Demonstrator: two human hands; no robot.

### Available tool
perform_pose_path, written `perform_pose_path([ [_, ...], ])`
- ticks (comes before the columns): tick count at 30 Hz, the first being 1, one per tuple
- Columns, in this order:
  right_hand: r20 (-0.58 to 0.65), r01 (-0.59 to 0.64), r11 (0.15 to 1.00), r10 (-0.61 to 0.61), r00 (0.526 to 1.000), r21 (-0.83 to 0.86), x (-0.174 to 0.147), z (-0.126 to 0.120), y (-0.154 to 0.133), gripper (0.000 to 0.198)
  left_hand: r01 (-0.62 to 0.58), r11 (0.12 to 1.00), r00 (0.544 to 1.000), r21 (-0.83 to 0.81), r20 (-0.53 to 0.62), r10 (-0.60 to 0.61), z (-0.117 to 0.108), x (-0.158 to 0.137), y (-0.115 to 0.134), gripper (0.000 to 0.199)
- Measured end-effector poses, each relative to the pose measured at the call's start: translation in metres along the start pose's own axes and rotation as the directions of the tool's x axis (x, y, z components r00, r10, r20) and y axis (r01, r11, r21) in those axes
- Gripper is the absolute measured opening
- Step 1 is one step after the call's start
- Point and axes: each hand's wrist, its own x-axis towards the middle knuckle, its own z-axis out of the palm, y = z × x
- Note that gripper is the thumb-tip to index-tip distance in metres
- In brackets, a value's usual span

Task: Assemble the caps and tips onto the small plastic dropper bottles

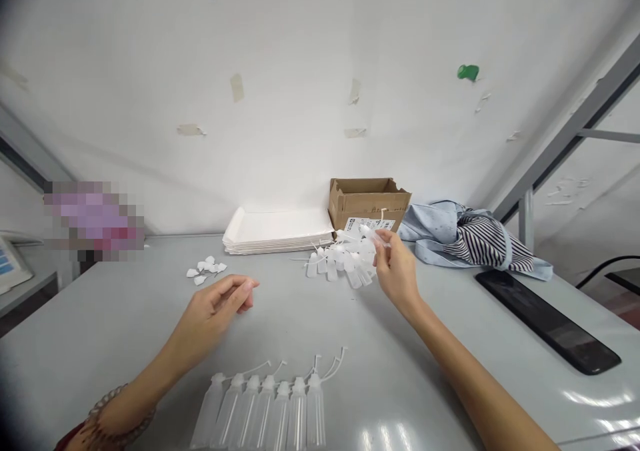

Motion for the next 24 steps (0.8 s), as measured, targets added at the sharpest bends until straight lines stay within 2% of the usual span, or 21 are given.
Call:
perform_pose_path([
  [4,0.051,0.019,1.0,-0.02,0.998,0.014,-0.004,0.007,0.0,0.021,-0.049,0.997,0.998,-0.065,0.028,0.051,-0.002,-0.001,0.002,0.034],
  [11,0.049,0.129,0.991,-0.13,0.99,0.024,0.003,0.018,-0.007,0.02,-0.033,0.992,0.998,-0.119,-0.058,0.027,-0.007,0.006,-0.003,0.034],
  [18,0.109,0.346,0.938,-0.346,0.932,0.026,0.019,0.036,-0.009,0.014,-0.008,0.996,0.993,-0.094,-0.117,-0.003,-0.016,0.012,-0.008,0.037],
  [24,0.113,0.41,0.912,-0.405,0.907,-0.022,0.01,0.031,-0.002,0.014,0.025,0.998,0.979,-0.057,-0.201,-0.036,-0.025,0.019,-0.01,0.031],
])
